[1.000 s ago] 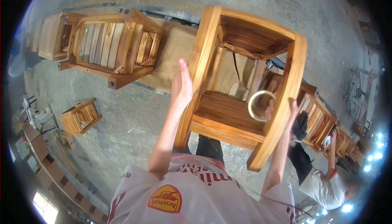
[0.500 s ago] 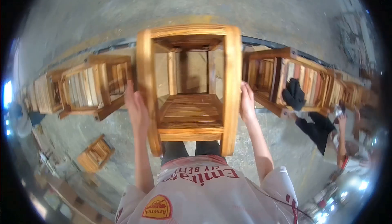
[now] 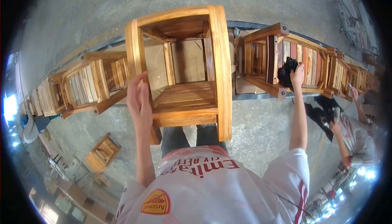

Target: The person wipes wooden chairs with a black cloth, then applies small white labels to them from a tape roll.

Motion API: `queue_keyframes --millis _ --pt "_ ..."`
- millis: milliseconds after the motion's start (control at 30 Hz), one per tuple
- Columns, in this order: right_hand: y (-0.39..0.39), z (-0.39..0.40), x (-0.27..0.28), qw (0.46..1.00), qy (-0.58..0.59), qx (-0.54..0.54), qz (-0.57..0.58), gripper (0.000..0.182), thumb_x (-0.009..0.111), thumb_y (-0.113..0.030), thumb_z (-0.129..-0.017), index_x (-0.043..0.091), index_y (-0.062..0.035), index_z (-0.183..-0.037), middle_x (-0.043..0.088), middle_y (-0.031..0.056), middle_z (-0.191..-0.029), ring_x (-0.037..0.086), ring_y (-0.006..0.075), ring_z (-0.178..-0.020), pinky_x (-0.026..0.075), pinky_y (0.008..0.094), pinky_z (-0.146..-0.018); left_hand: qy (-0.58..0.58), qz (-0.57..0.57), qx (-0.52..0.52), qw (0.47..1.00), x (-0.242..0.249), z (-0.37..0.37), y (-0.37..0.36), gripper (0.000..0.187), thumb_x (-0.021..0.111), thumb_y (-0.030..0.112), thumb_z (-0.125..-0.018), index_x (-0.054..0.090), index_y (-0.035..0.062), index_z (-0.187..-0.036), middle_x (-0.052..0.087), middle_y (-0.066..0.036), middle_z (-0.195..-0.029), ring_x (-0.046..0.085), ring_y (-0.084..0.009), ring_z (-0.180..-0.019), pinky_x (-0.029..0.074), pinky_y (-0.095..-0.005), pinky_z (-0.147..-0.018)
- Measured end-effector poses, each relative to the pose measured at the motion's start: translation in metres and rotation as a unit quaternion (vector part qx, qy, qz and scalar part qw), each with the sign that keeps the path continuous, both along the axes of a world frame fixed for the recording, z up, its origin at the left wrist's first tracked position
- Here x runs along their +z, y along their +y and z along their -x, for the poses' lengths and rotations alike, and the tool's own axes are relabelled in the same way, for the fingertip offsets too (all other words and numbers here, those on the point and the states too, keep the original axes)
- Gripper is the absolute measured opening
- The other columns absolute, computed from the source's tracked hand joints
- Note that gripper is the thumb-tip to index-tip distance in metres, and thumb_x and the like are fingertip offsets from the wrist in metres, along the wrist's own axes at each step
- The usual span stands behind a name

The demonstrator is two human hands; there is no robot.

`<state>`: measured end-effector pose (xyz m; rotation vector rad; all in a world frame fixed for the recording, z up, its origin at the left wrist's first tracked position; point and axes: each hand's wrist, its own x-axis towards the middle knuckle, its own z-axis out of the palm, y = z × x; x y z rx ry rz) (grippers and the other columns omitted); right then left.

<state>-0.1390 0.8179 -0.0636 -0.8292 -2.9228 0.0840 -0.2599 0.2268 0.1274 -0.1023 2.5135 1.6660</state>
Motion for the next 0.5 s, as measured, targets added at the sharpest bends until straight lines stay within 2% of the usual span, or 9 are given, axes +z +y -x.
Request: queue_keyframes --millis 100,167,233,267,300,367,433,467,500 --pt "-0.069 0.035 0.086 0.99 0.091 0.018 0.103 0.056 0.072 -0.015 -0.081 0.041 -0.0023 -0.126 0.062 0.0257 -0.105 0.062 0.0384 -0.101 0.048 0.0442 -0.085 0.007 -0.046 -0.078 0.996 0.003 -0.011 0.022 0.033 0.062 0.018 -0.092 0.059 0.0022 -0.121 0.065 -0.008 -0.112 0.059 -0.0176 -0.105 0.046 -0.0284 -0.091" --pt "-0.164 0.048 0.179 0.945 0.194 0.083 0.251 0.059 0.076 -0.015 -0.078 0.045 -0.0035 -0.127 0.056 0.0186 -0.12 0.055 0.0287 -0.112 0.043 0.0369 -0.097 -0.028 -0.068 -0.178 0.981 0.018 -0.019 0.054 0.06 0.078 0.027 -0.08 0.053 0.006 -0.131 0.058 -0.011 -0.131 0.053 -0.0244 -0.122 0.043 -0.0382 -0.098" --pt "-0.247 0.038 0.241 0.87 0.214 0.08 0.437 0.064 0.08 -0.014 -0.072 0.047 -0.0038 -0.126 0.052 0.0135 -0.124 0.05 0.0238 -0.118 0.037 0.0341 -0.104 -0.085 -0.242 -0.212 0.943 0.015 -0.037 0.085 0.108 0.086 0.03 -0.069 0.019 0.0135 -0.152 0.017 -0.009 -0.159 0.026 -0.0266 -0.143 0.032 -0.0424 -0.11" --pt "-0.272 0.029 0.255 0.835 0.201 0.101 0.502 0.066 0.082 -0.013 -0.07 0.047 -0.0035 -0.126 0.052 0.0124 -0.123 0.05 0.0235 -0.118 0.036 0.0344 -0.105 0.019 -0.257 -0.227 0.939 0.003 -0.043 0.101 0.115 0.086 0.027 -0.068 0.011 0.0108 -0.154 0.01 -0.011 -0.159 0.021 -0.0243 -0.144 0.026 -0.0413 -0.113" --pt "-0.3 0.023 0.257 0.845 0.197 0.152 0.474 0.067 0.082 -0.012 -0.07 0.046 -0.0029 -0.125 0.052 0.012 -0.122 0.049 0.0222 -0.119 0.038 0.0339 -0.104 -0.067 -0.427 -0.162 0.887 0.021 -0.05 0.112 0.119 0.086 0.023 -0.069 0.004 0.0087 -0.154 0.016 -0.011 -0.157 0.024 -0.0212 -0.141 0.021 -0.0394 -0.114" --pt "-0.334 0.017 0.261 0.884 0.21 0.22 0.355 0.066 0.079 -0.007 -0.072 0.043 -0.0039 -0.127 0.056 0.0151 -0.119 0.058 0.0218 -0.108 0.047 0.0323 -0.092 -0.142 -0.448 -0.014 0.882 0.029 -0.054 0.105 0.074 0.08 0.011 -0.076 0.04 0.009 -0.138 0.049 -0.01 -0.133 0.046 -0.0177 -0.121 0.036 -0.0335 -0.104" --pt "-0.349 0.03 0.27 0.792 0.232 0.15 0.544 0.063 0.075 -0.006 -0.076 0.04 -0.0052 -0.129 0.06 0.0178 -0.116 0.063 0.022 -0.097 0.05 0.0297 -0.082 0.03 -0.315 0.087 0.945 0.044 -0.023 0.076 0.036 0.075 0.014 -0.084 0.058 0.0047 -0.114 0.063 -0.004 -0.1 0.059 -0.0121 -0.092 0.05 -0.0286 -0.081" --pt "-0.353 0.034 0.272 0.733 0.237 0.109 0.628 0.062 0.074 -0.005 -0.079 0.039 -0.0059 -0.13 0.062 0.0192 -0.115 0.065 0.022 -0.091 0.051 0.0284 -0.077 0.212 -0.105 0.099 0.967 0.045 0.007 0.052 0.033 0.074 0.016 -0.085 0.06 0.0044 -0.112 0.062 -0.005 -0.105 0.06 -0.011 -0.09 0.051 -0.0265 -0.075" --pt "-0.349 0.035 0.27 0.756 0.258 0.12 0.59 0.057 0.067 -0.004 -0.085 0.036 -0.0074 -0.133 0.066 0.0215 -0.11 0.067 0.0203 -0.081 0.049 0.0228 -0.068 0.262 -0.148 0.156 0.941 0.038 0.043 0.033 0.032 0.075 0.02 -0.084 0.061 0.0039 -0.108 0.064 -0.003 -0.099 0.06 -0.0123 -0.085 0.051 -0.0291 -0.074"
